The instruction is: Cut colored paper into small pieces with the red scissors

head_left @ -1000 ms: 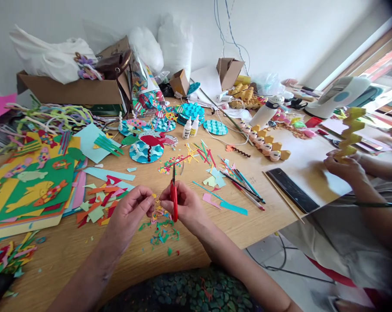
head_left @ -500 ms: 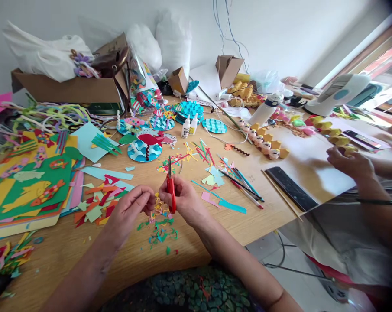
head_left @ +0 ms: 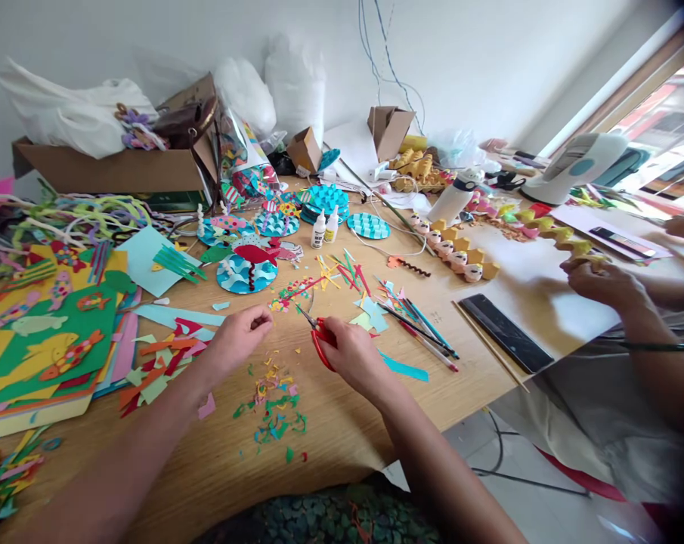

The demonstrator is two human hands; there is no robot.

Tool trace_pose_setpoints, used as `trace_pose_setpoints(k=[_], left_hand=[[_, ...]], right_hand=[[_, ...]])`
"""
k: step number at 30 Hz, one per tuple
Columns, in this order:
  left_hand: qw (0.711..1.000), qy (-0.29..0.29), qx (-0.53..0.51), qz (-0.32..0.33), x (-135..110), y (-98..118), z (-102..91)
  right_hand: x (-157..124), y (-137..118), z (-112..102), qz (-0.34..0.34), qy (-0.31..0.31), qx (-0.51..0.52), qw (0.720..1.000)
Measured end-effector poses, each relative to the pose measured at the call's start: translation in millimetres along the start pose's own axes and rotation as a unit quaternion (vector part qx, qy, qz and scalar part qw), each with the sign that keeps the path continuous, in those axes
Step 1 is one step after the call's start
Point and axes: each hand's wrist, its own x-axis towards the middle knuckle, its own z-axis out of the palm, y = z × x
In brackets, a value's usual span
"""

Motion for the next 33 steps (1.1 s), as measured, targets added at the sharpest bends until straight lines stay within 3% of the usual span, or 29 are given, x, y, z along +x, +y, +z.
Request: trace_pose_setpoints(k=[6, 10, 16, 21, 27, 33], left_hand=[[0.995, 0.010, 0.094, 0.037, 43.4, -10.5, 14.6], [0.989, 0.005, 0.131, 0.064, 47.2, -20.4, 17.0], [0.985, 0.017, 0.154, 0.076, 27.0, -32.5, 3.7], [0.983, 0.013, 0.159, 0.094, 10.7, -30.2, 1.1], [0.978, -0.032, 0.149, 0.140, -25.3, -14.9, 9.8], [0.963, -0.003, 0.156, 0.218, -71.6, -4.2, 29.1]], right_hand=[[-21.0, 21.6, -8.2, 0.040, -0.082, -0.100, 0.991], [-32.5, 28.0, -14.6, 0.054, -0.108, -0.124, 0.985], [-46.9, 29.7, -19.2, 0.048, -0.134, -0.152, 0.978], [-58.0, 25.5, -20.6, 0.064, -0.166, -0.180, 0.967], [-70.7, 27.1, -22.7, 0.056, -0.186, -0.191, 0.962], [-79.0, 23.8, -14.7, 0.036, -0.153, -0.186, 0.970]])
